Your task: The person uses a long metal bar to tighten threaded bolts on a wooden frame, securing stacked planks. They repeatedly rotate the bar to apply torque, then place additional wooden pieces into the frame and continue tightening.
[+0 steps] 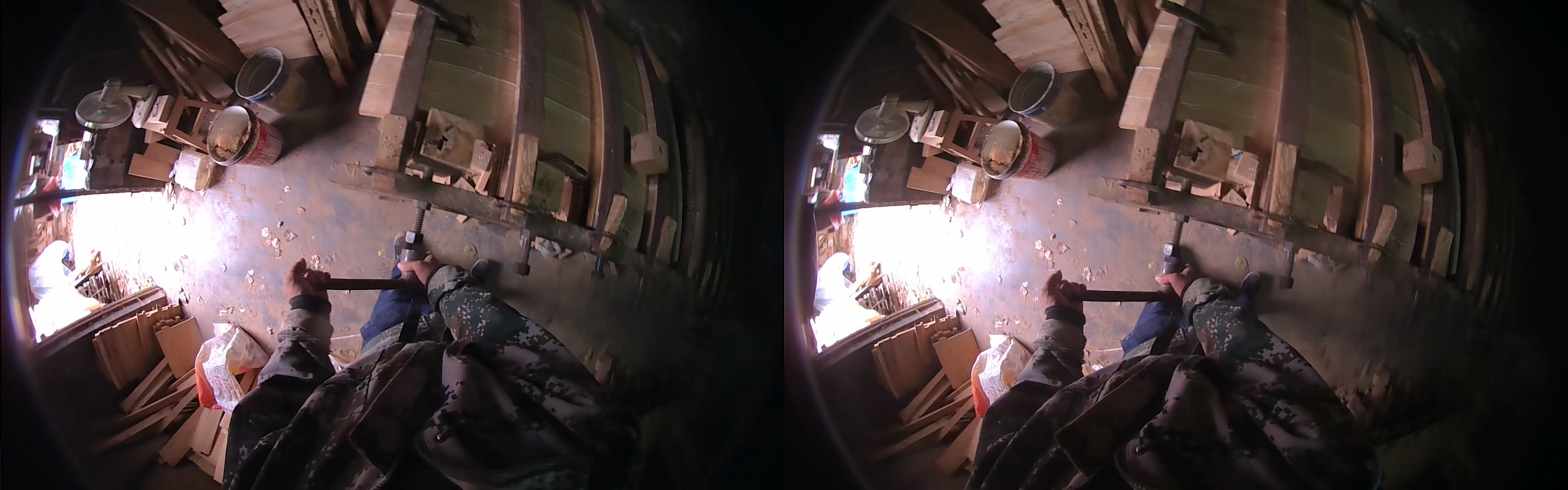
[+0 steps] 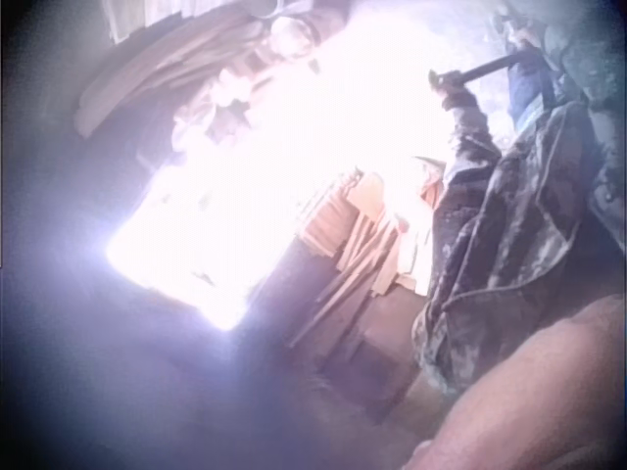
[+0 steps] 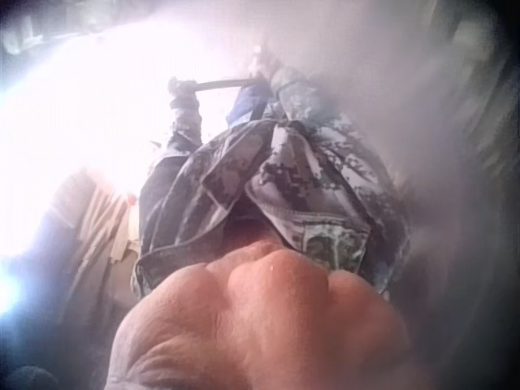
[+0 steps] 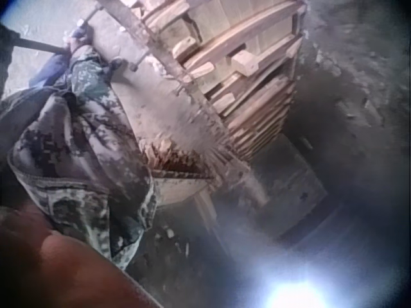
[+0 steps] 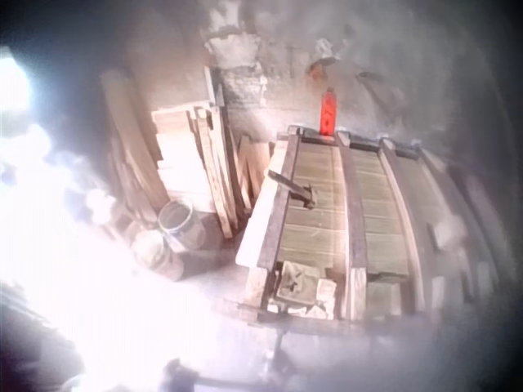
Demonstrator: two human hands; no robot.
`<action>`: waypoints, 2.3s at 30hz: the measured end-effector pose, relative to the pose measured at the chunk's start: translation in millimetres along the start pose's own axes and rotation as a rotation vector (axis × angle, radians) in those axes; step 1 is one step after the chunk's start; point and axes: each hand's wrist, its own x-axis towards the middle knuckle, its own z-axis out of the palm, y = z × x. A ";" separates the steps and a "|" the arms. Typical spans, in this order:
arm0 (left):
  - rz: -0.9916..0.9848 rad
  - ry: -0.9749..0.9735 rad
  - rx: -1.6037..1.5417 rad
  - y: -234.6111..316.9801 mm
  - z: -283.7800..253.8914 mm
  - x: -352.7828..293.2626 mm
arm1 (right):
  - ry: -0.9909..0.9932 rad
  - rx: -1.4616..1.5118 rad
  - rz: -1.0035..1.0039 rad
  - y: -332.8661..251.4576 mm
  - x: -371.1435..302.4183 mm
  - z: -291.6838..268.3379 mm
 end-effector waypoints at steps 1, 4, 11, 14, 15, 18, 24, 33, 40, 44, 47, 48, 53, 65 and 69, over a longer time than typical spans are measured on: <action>-0.041 0.026 0.035 -0.6 -7.1 3.2 | 0.057 -0.070 -0.033 7.4 -4.7 3.6; -0.140 -0.008 0.103 -25.0 -20.6 7.0 | 0.023 -0.306 0.061 53.5 -34.0 -25.2; -0.401 -0.014 0.089 -176.4 -17.1 2.4 | 0.537 -0.003 0.214 139.3 -86.0 -120.8; -0.414 0.076 0.144 -242.1 -28.3 6.9 | 0.687 0.030 -0.121 138.9 -99.5 -178.1; -0.404 0.081 0.160 -259.4 -34.8 10.8 | 0.643 -0.037 -0.064 135.1 -100.3 -197.5; -0.418 0.375 0.032 -296.7 -52.0 29.8 | 0.528 -0.222 0.012 124.6 -104.2 -233.5; -0.310 0.370 -0.097 -320.6 -68.2 22.9 | 0.576 -0.294 -0.021 123.2 -94.8 -239.7; -0.148 0.148 -0.215 -305.6 -3.2 11.9 | 0.508 -0.094 -0.036 131.0 -71.8 -235.2; -0.282 0.175 -0.162 -294.2 5.2 0.4 | 0.280 -0.299 0.013 149.0 -68.4 -270.5; -0.260 0.260 -0.142 -295.7 10.5 2.6 | 0.192 -0.186 -0.186 184.3 -79.6 -311.1; -0.225 0.239 -0.164 -297.4 10.7 1.9 | 0.157 0.206 -0.250 226.5 -96.8 -351.3; -0.199 0.243 -0.163 -296.2 9.8 0.1 | 0.144 0.308 -0.278 243.6 -102.8 -369.4; -0.102 0.195 -0.106 -283.7 8.2 -19.4 | 0.309 -0.018 -0.290 363.9 -140.0 -475.2; 0.332 0.131 0.198 -247.2 33.1 -118.8 | -0.183 -1.079 0.128 551.7 -142.8 -648.1; 0.501 0.257 0.137 -287.1 59.2 -178.0 | -0.072 -0.950 0.096 597.2 -129.5 -686.7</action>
